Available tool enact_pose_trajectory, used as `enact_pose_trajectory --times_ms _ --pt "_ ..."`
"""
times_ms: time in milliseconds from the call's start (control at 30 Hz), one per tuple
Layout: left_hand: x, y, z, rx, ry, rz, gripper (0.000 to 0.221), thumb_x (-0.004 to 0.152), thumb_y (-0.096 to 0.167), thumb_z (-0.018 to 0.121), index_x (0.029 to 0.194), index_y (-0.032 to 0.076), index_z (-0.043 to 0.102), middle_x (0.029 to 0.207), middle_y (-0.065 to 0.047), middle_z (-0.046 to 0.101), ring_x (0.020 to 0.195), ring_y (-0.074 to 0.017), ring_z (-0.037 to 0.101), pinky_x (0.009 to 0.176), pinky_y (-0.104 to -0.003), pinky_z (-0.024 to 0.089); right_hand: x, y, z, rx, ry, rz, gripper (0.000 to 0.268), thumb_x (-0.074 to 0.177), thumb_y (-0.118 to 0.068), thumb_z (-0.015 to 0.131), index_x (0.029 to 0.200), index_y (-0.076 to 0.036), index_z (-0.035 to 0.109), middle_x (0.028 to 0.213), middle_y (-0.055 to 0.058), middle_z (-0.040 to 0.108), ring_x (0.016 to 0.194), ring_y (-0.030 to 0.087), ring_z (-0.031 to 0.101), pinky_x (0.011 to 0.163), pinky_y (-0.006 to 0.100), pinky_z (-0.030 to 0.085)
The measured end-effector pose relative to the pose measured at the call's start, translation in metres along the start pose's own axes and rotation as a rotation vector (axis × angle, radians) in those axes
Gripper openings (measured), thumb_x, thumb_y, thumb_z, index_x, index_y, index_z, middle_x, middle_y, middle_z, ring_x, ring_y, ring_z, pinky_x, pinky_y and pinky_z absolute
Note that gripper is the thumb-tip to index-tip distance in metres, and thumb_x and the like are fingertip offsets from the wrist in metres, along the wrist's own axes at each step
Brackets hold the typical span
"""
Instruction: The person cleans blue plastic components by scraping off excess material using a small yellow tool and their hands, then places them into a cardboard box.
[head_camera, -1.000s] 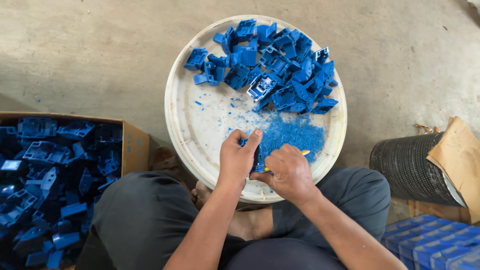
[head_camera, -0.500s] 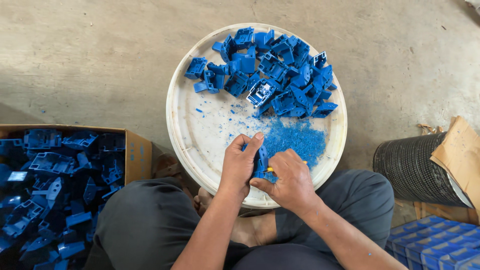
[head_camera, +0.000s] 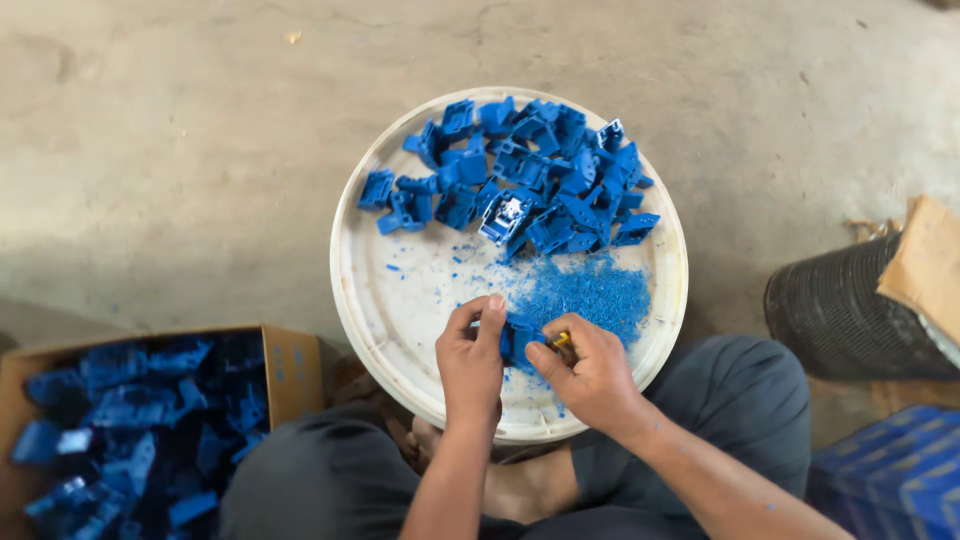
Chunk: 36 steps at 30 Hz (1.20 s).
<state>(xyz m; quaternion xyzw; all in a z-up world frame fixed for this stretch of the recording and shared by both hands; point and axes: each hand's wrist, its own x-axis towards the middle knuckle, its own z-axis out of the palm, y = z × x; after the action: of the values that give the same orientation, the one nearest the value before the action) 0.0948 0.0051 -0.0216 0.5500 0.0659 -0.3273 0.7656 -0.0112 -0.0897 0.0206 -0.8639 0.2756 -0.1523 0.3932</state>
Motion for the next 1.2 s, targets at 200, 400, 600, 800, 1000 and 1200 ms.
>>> enact_pose_trajectory --times_ms 200,400,600,800,1000,1200 --pt "0.01 -0.025 -0.008 -0.035 -0.156 0.208 0.024 0.1 0.016 0.062 0.116 0.0 0.068 0.087 -0.003 0.07 0.079 -0.0059 0.062 0.071 -0.021 0.05 0.006 -0.005 -0.008 -0.023 -0.098 0.028 0.028 0.088 -0.033 0.077 0.09 -0.006 0.067 0.065 0.009 0.062 0.054 0.022 0.056 0.052 0.035 0.047" --pt "0.008 -0.02 -0.006 -0.117 -0.122 0.093 0.016 0.096 0.011 0.067 0.108 0.001 0.067 0.078 -0.006 0.065 0.067 -0.0089 0.055 0.059 -0.024 0.044 0.003 -0.009 -0.009 0.036 -0.167 -0.141 0.023 0.101 -0.027 0.057 0.108 -0.007 0.069 0.089 0.01 0.071 0.081 0.03 0.071 0.071 0.039 0.054" --pt "0.009 -0.018 -0.004 -0.236 -0.16 0.078 0.014 0.096 0.009 0.067 0.107 0.001 0.063 0.078 -0.006 0.065 0.069 -0.0089 0.058 0.062 -0.024 0.046 0.001 -0.019 -0.012 -0.096 -0.19 -0.181 0.023 0.099 -0.028 0.058 0.109 -0.01 0.068 0.088 0.01 0.07 0.08 0.032 0.069 0.068 0.041 0.053" --pt "0.009 -0.021 -0.006 -0.235 -0.159 0.074 0.016 0.092 0.005 0.068 0.107 0.002 0.063 0.076 -0.005 0.065 0.069 -0.0091 0.059 0.062 -0.024 0.046 0.007 -0.027 -0.019 -0.273 -0.298 -0.123 0.055 0.069 -0.048 0.081 0.108 -0.01 0.068 0.082 0.009 0.067 0.071 0.027 0.066 0.063 0.04 0.052" --pt "0.012 -0.025 -0.007 -0.174 -0.153 0.116 0.015 0.089 0.001 0.069 0.104 0.001 0.065 0.075 -0.003 0.064 0.069 -0.0084 0.058 0.062 -0.024 0.046 0.009 -0.028 -0.017 -0.297 -0.287 -0.192 0.068 0.064 -0.062 0.083 0.102 -0.008 0.068 0.091 0.006 0.071 0.073 0.025 0.067 0.065 0.04 0.054" --pt "0.01 -0.025 -0.005 -0.19 -0.15 0.107 0.015 0.087 -0.001 0.07 0.102 0.001 0.065 0.074 -0.002 0.063 0.069 -0.0094 0.059 0.064 -0.025 0.047 0.009 -0.025 -0.018 -0.389 -0.334 -0.138 0.07 0.064 -0.07 0.079 0.097 -0.01 0.07 0.075 0.007 0.063 0.07 0.027 0.063 0.061 0.043 0.05"
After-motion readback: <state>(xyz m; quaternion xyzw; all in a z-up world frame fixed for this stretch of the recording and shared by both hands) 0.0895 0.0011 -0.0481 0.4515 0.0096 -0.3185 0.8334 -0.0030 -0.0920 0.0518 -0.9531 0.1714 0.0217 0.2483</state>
